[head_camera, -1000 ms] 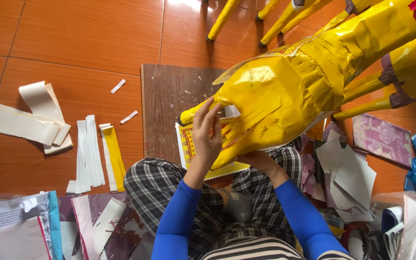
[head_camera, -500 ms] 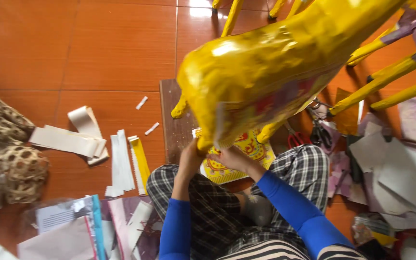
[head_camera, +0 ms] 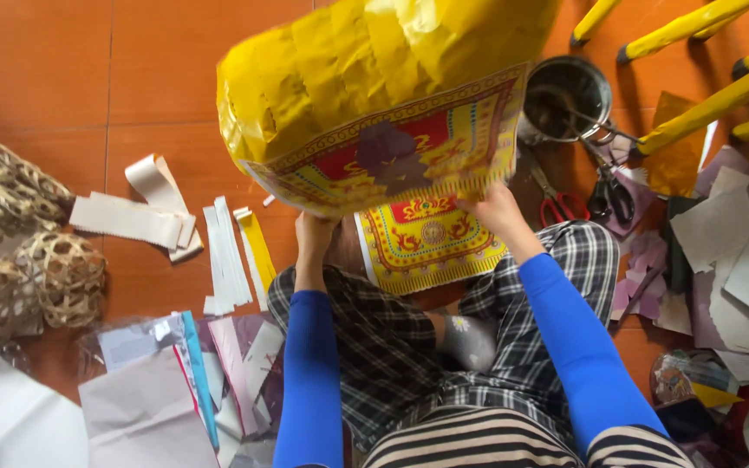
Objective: Decorating and assembling yellow paper horse effigies using glue and paper strips.
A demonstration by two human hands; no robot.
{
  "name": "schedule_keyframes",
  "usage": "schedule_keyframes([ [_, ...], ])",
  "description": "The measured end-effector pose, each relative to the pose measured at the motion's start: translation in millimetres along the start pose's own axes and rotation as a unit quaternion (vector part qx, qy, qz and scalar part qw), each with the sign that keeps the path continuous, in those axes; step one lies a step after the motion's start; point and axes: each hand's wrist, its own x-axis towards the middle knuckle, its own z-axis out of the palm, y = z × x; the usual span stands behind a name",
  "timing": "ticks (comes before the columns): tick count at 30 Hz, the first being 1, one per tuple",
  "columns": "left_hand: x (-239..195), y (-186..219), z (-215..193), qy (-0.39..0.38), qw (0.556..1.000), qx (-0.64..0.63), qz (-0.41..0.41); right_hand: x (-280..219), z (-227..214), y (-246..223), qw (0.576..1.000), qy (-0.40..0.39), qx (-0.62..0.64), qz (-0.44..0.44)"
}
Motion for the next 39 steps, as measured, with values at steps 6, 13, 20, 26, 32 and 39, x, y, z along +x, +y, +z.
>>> schedule_keyframes([
  [6,10,-5,10,0.060,0.993,-0.090,-0.047,9,13,4,0.992,0.114,-0.045,-0.005],
  [13,26,-11,50,0.066,0.815,-0.550,-0.168,28,6,75,0.992,0.079,-0.078,-0.066],
  [20,16,-5,39,0.102,0.844,-0.516,-0.105,27,2,71,0.982,0.052,-0.103,-0.151],
  [26,-5,3,12,0.134,0.987,-0.089,0.011,3,-26,74,0.993,0.015,-0.058,-0.101],
  [32,-32,-4,5,0.071,0.988,-0.088,-0.104,-69,-119,107,0.958,0.187,-0.209,-0.053],
  [39,-65,80,-15,-0.041,0.993,-0.112,-0.003,-182,-188,176,0.931,0.334,0.021,0.144],
])
